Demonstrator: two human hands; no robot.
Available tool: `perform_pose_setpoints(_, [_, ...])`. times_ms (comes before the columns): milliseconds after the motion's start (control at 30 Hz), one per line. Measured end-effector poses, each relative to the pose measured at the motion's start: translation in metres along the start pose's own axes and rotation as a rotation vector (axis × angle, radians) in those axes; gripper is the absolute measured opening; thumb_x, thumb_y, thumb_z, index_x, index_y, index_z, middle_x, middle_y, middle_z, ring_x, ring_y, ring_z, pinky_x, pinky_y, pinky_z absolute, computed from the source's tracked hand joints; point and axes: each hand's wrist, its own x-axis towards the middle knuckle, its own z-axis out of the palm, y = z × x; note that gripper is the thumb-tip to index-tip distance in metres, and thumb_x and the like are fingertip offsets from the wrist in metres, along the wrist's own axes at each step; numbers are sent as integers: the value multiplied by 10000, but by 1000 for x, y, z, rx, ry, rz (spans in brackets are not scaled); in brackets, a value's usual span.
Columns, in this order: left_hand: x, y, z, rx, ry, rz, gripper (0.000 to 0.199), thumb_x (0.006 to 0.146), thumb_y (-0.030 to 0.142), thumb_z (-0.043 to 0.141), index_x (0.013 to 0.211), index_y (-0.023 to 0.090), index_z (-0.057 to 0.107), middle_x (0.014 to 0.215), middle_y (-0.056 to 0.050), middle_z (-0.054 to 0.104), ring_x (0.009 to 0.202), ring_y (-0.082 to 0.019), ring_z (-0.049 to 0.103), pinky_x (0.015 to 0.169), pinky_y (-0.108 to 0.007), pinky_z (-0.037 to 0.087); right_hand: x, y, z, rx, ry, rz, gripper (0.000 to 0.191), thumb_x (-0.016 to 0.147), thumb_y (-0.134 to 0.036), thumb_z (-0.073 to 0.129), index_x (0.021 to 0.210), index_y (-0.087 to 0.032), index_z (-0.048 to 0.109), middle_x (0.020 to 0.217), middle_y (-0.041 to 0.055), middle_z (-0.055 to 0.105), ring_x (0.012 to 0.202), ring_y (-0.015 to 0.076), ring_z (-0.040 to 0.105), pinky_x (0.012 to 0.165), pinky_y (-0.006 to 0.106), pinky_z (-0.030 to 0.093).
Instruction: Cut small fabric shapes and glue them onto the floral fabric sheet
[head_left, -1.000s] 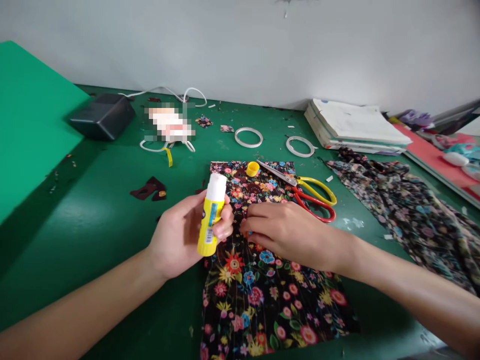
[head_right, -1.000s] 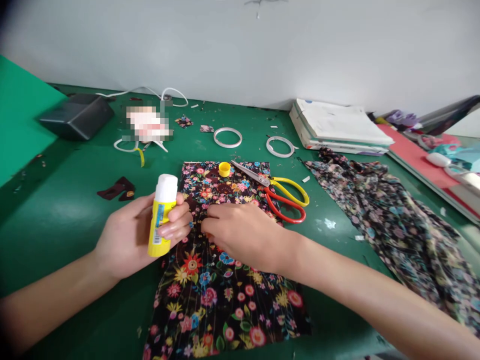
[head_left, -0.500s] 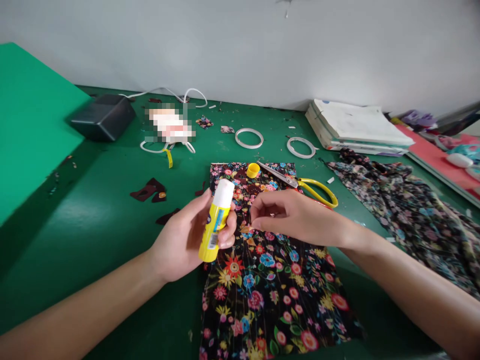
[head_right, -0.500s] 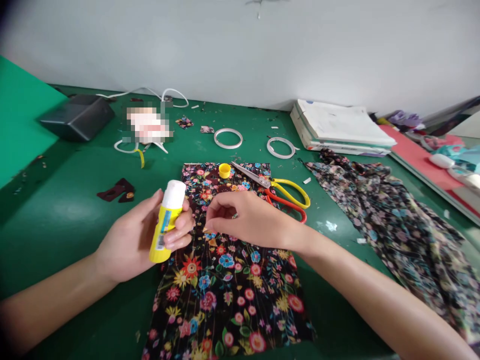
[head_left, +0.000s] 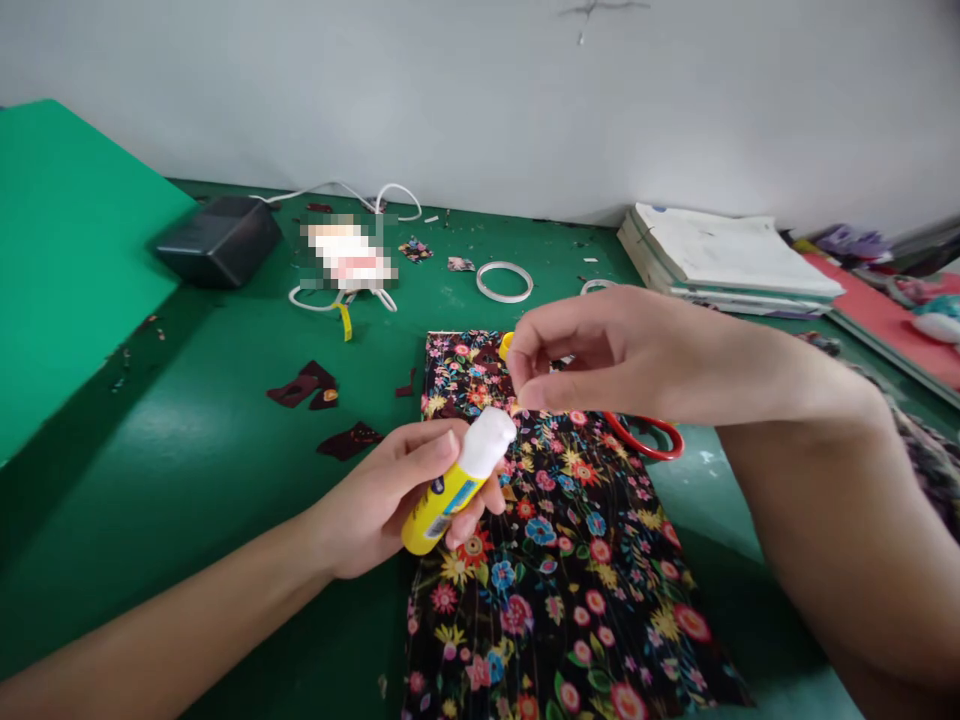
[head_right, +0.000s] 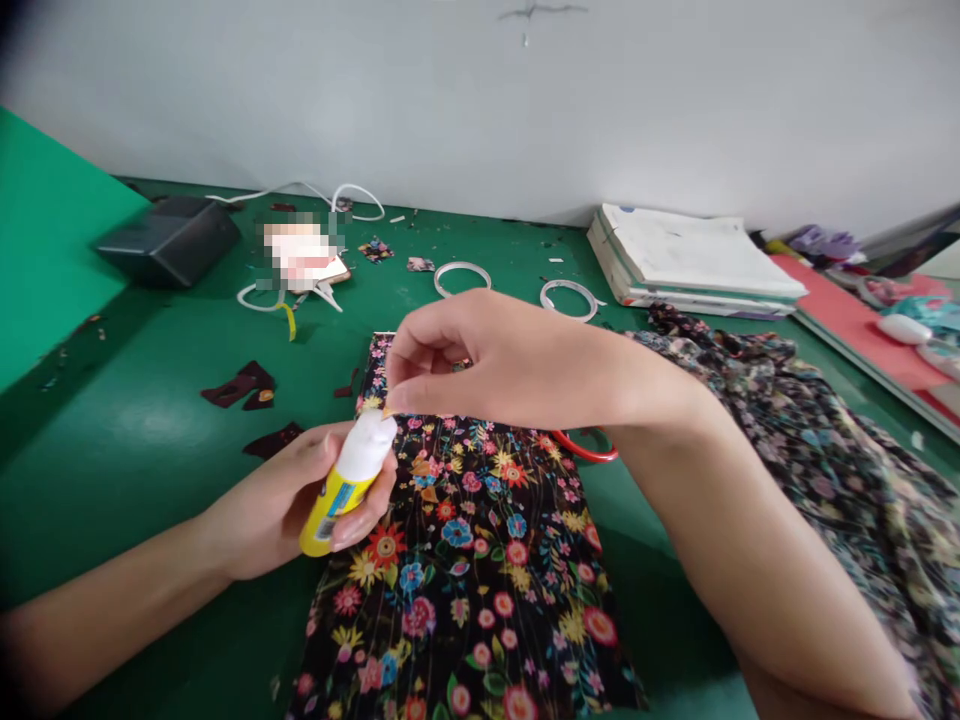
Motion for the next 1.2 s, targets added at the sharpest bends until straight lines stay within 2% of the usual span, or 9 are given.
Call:
perform_pose_setpoints(100, [0,1,0,11,6,-21,403,835,514,761,843,111,748,722,-91,732,483,-91,554,484,-192,425,2,0,4,-5,-37,-7,122,916,-285,650,814,-218,658,650,-64,563,544,67,442,467,233,319])
perform_pose_setpoints(233, [0,1,-1,5,-11,-40,394,839,501,764,793,110,746,687,-86,732,474,-84,554,499,-189,436,1,2,5,25,-71,-14,92,921,-275,653,847,-220,652,736,-50,633,640,80,549,545,211,406])
perform_pose_setpoints(333, [0,1,-2,-7,-13,-35,387,836,495,770,785,112,744,694,-87,738,478,-84,561,486,-180,430,1,5,2,85,-54,-8,74,925,-303,650,952,-234,652,899,-25,685,789,107,620,636,214,476])
perform_pose_setpoints(400, [0,0,-2,-7,-14,-31,390,835,496,771,789,110,743,686,-84,735,477,-83,559,487,-179,428,1,8,1,159,-94,24,135,947,-323,624,1049,-242,657,955,-15,692,824,110,635,663,215,496])
perform_pose_setpoints(467, [0,-1,-2,-2,-10,-25,407,825,508,777,798,104,734,685,-88,734,474,-86,552,488,-188,427,4,10,1,250,-199,70,166,970,-353,601,1076,-238,656,924,-15,689,775,95,633,594,193,472])
perform_pose_setpoints(600, [-1,-3,-3,-11,-19,-10,432,824,542,765,828,116,697,706,-93,740,477,-92,547,486,-200,418,13,19,7,443,-386,117,173,949,-374,654,955,-202,640,746,-32,655,641,65,618,425,142,344])
perform_pose_setpoints(767, [-2,-5,-4,17,-40,-41,455,789,558,791,799,119,674,727,-117,756,475,-100,568,479,-201,408,26,30,17,715,-516,107,267,818,-336,810,909,-162,630,710,-21,679,557,74,656,379,121,357])
perform_pose_setpoints(1067, [-3,-7,-8,44,-93,-52,481,789,586,779,838,113,707,721,-118,761,466,-100,570,476,-203,409,25,29,21,732,-577,133,268,770,-284,845,859,-164,622,755,-27,682,637,93,699,396,120,393])
perform_pose_setpoints(1200, [-2,-7,-8,49,-111,-20,445,822,565,759,836,123,706,723,-104,755,468,-92,569,479,-194,412,25,31,20,738,-559,121,251,778,-248,841,876,-170,624,757,-37,690,642,92,707,396,118,401])
